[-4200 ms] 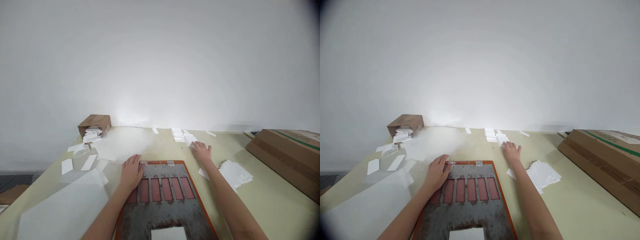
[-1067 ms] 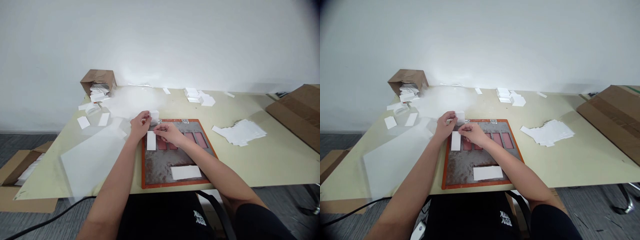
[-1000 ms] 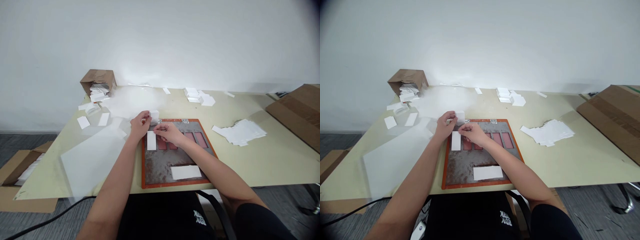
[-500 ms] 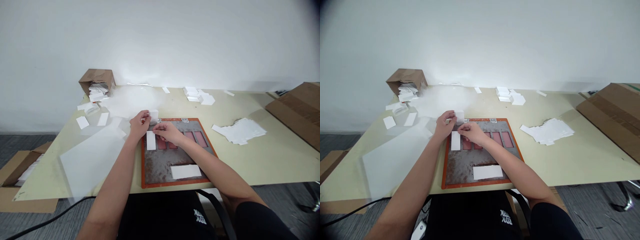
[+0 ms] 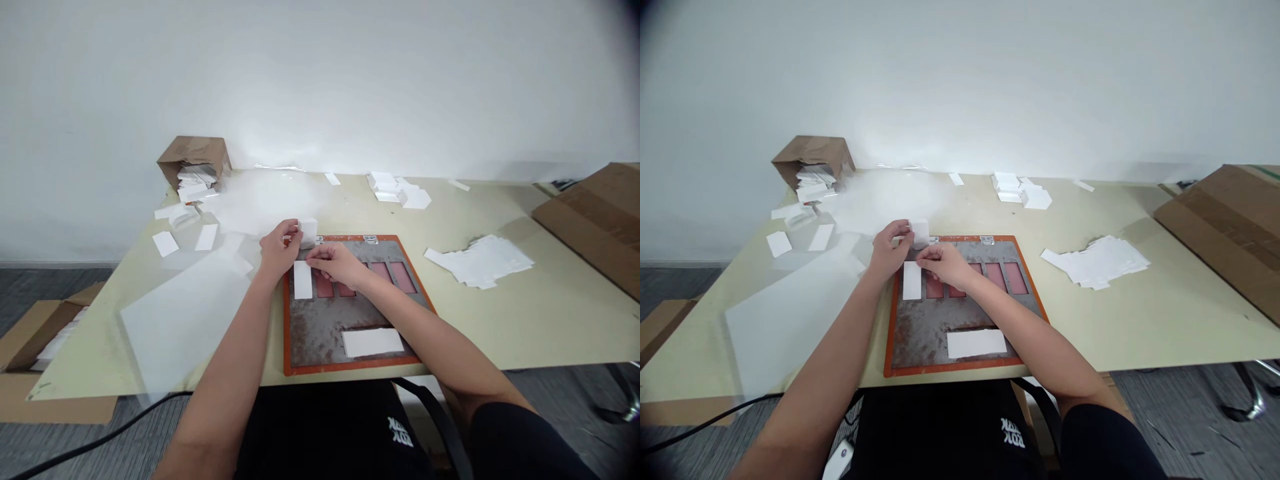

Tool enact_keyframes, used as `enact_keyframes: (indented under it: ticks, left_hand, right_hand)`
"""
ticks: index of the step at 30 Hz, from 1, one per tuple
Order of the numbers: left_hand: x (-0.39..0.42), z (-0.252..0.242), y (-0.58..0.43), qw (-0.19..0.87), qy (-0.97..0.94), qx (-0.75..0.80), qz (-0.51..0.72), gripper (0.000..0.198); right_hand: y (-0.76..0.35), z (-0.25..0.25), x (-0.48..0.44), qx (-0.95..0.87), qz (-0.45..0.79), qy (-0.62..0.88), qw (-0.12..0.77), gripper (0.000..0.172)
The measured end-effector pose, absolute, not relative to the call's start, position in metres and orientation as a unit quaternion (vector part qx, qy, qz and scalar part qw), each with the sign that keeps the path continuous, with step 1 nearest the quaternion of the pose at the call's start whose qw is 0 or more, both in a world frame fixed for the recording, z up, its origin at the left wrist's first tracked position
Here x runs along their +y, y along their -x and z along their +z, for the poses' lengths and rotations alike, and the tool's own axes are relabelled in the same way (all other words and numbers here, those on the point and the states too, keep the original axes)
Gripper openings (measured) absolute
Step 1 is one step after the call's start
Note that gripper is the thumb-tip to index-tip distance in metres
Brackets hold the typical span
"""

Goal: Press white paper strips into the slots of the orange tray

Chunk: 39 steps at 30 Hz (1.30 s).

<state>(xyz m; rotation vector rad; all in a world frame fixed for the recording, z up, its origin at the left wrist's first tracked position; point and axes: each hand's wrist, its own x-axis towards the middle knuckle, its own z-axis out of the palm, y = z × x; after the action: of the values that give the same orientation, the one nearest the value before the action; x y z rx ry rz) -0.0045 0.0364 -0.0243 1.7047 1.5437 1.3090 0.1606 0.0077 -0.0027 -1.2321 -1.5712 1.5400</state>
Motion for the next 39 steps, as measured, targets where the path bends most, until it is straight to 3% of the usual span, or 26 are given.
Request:
enact_keyframes:
  ticks: [18,29,39]
  left_hand:
    - [0.036,-0.025,0.004,0.24,-0.628,0.57,0.473,0.026]
    - [0.036,-0.025,0.003,0.238,-0.628,0.572,0.471,0.024]
    - [0.035,-0.021,0.004,0.234,-0.63,0.576,0.466,0.024]
  right_hand:
    - [-0.16,-0.002,0.007,-0.636,0.54,0.471,0.286,0.017]
    - [-0.174,0.012,0.01,-0.728,0.341,0.5,0.323,0.015]
    - [-0.172,0.009,0.003,-0.817,0.26,0.464,0.221,0.01]
